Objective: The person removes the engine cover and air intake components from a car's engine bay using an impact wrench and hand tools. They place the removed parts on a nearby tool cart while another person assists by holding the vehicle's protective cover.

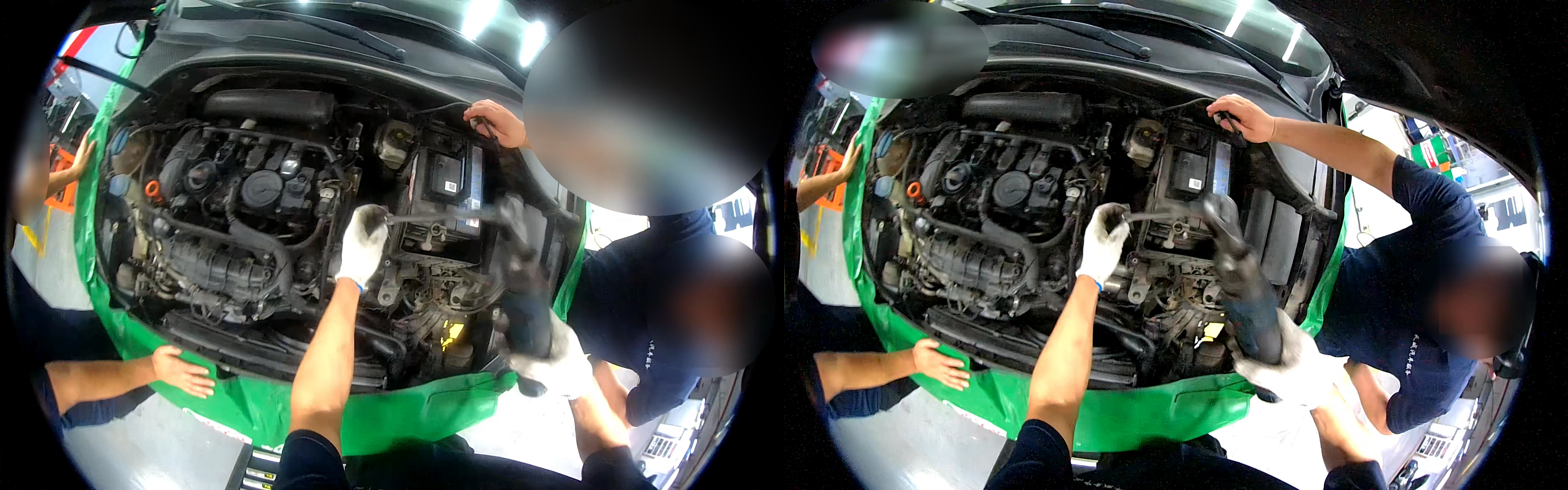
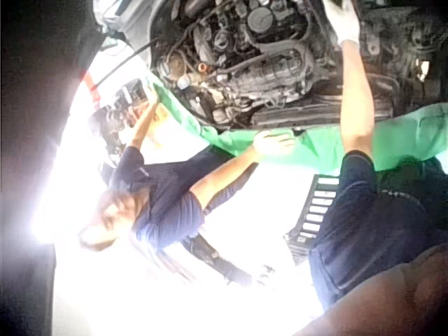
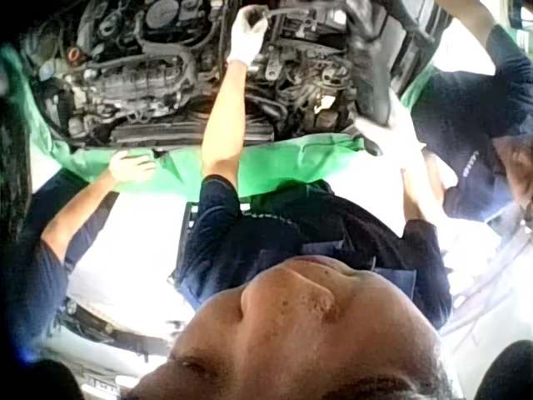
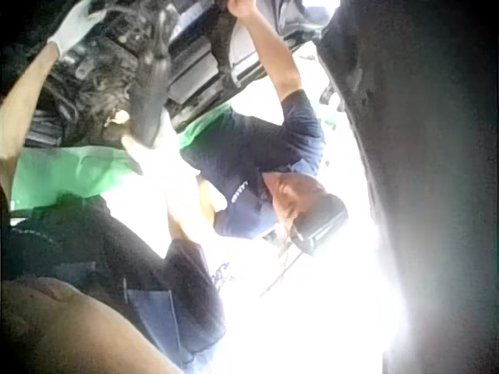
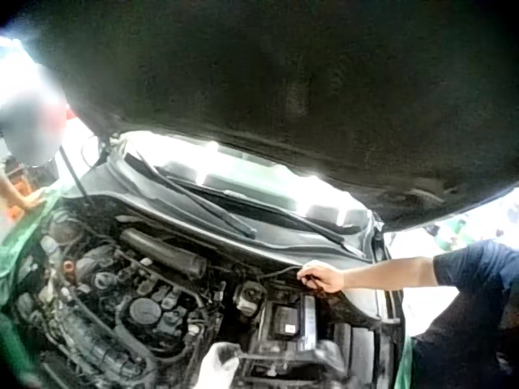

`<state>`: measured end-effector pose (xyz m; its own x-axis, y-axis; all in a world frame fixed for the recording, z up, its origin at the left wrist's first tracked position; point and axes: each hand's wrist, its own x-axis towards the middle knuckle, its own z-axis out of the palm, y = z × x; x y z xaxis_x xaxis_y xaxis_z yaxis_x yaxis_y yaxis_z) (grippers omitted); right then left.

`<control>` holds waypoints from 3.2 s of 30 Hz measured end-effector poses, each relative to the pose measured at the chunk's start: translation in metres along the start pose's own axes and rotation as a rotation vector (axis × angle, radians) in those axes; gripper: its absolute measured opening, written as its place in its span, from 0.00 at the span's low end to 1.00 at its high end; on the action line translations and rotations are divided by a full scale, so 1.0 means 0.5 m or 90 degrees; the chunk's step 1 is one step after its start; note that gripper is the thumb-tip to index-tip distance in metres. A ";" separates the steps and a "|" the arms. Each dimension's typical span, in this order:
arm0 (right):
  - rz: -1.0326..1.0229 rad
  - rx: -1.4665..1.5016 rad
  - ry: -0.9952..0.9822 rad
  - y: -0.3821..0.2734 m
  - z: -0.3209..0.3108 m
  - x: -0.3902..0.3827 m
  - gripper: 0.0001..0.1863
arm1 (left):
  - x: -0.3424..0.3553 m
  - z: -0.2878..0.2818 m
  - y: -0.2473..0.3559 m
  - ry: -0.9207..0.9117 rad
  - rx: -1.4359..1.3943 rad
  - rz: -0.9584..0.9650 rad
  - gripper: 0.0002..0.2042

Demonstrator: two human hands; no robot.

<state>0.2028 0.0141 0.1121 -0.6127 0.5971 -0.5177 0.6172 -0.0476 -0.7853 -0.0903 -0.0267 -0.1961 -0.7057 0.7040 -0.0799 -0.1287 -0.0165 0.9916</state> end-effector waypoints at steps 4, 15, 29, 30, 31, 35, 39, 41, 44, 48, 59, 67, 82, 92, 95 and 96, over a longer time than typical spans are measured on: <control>-0.006 0.177 -0.024 0.077 -0.033 -0.167 0.41 | -0.186 -0.025 0.111 0.035 -0.123 -0.055 0.23; -0.137 0.286 -0.342 0.198 -0.100 -0.349 0.43 | -0.743 -0.183 0.349 0.385 0.272 0.118 0.23; -0.086 0.071 -0.859 0.105 -0.012 -0.643 0.40 | -1.872 0.163 0.479 1.138 0.230 -0.158 0.33; -0.067 0.064 -0.895 0.106 0.038 -0.675 0.40 | -1.932 0.168 0.466 1.171 0.227 -0.225 0.32; -0.037 0.059 -0.947 0.123 0.107 -0.669 0.40 | -1.970 0.172 0.436 1.200 0.222 -0.309 0.32; 0.225 0.018 -1.060 0.158 0.405 -0.753 0.35 | -2.088 0.162 0.375 1.203 0.354 -0.548 0.24; 0.338 -0.201 -1.240 0.322 0.616 -0.825 0.34 | -2.223 0.176 0.294 1.223 0.376 -0.538 0.18; 0.400 -0.186 -1.203 0.374 0.667 -0.922 0.29 | -2.270 0.174 0.258 1.247 0.380 -0.522 0.19; 0.557 -0.189 -1.192 0.477 0.728 -0.993 0.26 | -2.303 0.168 0.256 1.228 0.369 -0.570 0.17; 0.435 -0.324 -1.192 0.552 0.754 -1.087 0.22 | -2.355 0.177 0.261 1.164 0.561 -0.660 0.17; -0.526 -0.722 -1.306 0.518 0.874 -1.002 0.30 | -2.229 0.061 0.351 1.296 0.425 -0.652 0.22; -0.448 -0.512 -0.383 0.308 0.564 -0.270 0.23 | -1.996 0.017 0.489 0.990 0.672 -0.379 0.20; -0.349 -0.559 0.218 0.393 0.224 0.260 0.20 | -1.709 0.117 0.443 0.814 0.517 -0.469 0.19; -0.486 -0.596 0.436 0.347 0.157 0.322 0.31 | -1.720 0.148 0.428 0.776 0.550 -0.513 0.18; -0.456 -0.704 0.388 0.271 0.152 0.340 0.23 | -1.720 0.158 0.423 0.778 0.554 -0.537 0.18; -0.365 -0.771 0.293 0.261 0.140 0.369 0.19 | -1.701 0.163 0.433 0.792 0.538 -0.558 0.18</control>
<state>0.1357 0.0619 -0.1097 -0.8512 0.5133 0.1091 0.5203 0.8526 0.0483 0.5389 -0.5712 0.0949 -0.7533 -0.6267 -0.1993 -0.6513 0.6689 0.3582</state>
